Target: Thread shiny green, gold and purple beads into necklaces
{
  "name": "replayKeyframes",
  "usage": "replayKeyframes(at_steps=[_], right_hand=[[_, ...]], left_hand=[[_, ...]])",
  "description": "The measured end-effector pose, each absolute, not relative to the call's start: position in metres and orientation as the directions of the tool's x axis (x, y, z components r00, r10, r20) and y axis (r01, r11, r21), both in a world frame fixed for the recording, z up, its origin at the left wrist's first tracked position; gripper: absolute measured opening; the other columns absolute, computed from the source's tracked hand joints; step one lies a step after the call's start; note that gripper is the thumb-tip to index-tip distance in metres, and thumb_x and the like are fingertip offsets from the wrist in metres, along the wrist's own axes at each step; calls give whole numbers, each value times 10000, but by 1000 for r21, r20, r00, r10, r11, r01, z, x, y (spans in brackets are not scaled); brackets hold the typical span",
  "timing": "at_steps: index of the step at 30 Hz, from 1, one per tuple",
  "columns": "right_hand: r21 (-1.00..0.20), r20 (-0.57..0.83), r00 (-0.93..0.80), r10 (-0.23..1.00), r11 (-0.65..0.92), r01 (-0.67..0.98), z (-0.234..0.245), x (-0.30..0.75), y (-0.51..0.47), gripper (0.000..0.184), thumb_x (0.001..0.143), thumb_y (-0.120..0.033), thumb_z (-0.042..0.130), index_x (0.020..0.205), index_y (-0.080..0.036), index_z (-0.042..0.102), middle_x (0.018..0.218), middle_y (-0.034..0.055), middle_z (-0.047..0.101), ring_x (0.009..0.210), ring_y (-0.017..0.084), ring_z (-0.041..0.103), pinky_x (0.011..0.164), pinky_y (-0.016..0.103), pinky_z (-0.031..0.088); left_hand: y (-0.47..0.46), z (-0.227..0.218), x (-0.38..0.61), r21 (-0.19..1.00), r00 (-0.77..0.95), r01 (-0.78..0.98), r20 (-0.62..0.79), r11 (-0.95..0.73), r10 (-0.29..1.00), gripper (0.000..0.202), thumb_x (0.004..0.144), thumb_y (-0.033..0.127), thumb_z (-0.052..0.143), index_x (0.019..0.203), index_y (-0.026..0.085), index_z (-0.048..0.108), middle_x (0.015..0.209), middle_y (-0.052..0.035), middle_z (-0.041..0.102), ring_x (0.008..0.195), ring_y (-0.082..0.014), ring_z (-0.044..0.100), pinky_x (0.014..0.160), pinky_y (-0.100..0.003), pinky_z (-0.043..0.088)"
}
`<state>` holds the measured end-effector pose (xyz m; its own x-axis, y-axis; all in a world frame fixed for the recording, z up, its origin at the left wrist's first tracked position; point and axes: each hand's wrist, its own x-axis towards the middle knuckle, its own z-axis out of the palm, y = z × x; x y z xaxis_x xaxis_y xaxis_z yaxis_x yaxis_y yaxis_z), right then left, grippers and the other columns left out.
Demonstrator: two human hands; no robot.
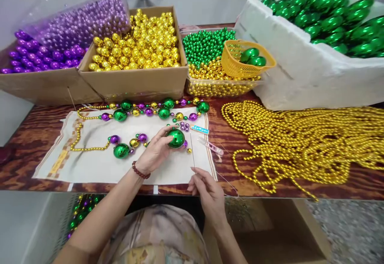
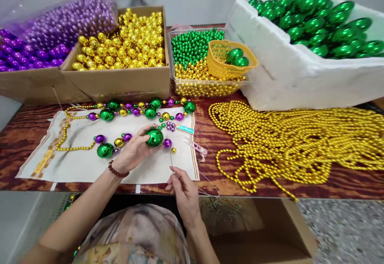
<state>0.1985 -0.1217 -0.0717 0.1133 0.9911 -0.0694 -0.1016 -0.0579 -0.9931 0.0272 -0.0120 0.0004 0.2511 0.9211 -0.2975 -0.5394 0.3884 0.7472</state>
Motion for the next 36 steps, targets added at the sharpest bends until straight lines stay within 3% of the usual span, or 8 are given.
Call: replayKeyframes(at_steps=[2,7,13,16,21,36], right_hand=[[-996,-51,116,992,-42,-77,-73,198,-124,190,953,-283,620,1083,-198,729,689,5,681,548,111,661,477,173,508],[-998,40,111,993,33,61,-66,203,-131,178,953,-264,606,1026,-185,748,613,-15,652,469,109,614,488,213,523],[-974,94,83,992,75,213,-61,204,-136,185,945,-240,606,1019,-188,767,541,-37,614,394,91,552,428,199,466],[-966,129,74,989,108,236,-60,203,-135,180,943,-214,607,1021,-189,768,521,-49,599,382,81,539,416,185,444],[-955,140,60,988,118,274,-58,202,-133,182,952,-219,599,1015,-184,766,516,-53,595,375,77,529,422,185,439],[-951,65,73,995,40,305,-56,197,-132,224,951,-285,577,986,-180,772,462,-53,545,341,83,478,363,187,385]], left_hand=[[-10,2,26,721,256,-565,-308,401,916,310,795,238,750,1095,196,682,1243,-61,620,1004,-186,641,862,-346,584],[2,-4,25,576,282,-663,-399,478,872,257,853,356,724,1042,197,654,1045,-50,689,881,-188,700,686,-263,571],[8,-1,26,446,318,-698,-507,560,801,257,932,399,628,1051,171,632,987,-63,708,848,-193,721,766,-322,584],[6,2,27,438,310,-699,-526,565,792,252,945,392,608,1067,172,625,1009,-70,708,871,-210,725,803,-356,584],[5,1,24,464,302,-693,-510,553,806,242,958,376,588,1080,168,617,1042,-76,701,857,-205,731,752,-327,603],[6,-6,20,542,256,-687,-444,484,859,296,895,368,681,1116,198,582,1023,-60,696,859,-206,745,759,-317,628]])
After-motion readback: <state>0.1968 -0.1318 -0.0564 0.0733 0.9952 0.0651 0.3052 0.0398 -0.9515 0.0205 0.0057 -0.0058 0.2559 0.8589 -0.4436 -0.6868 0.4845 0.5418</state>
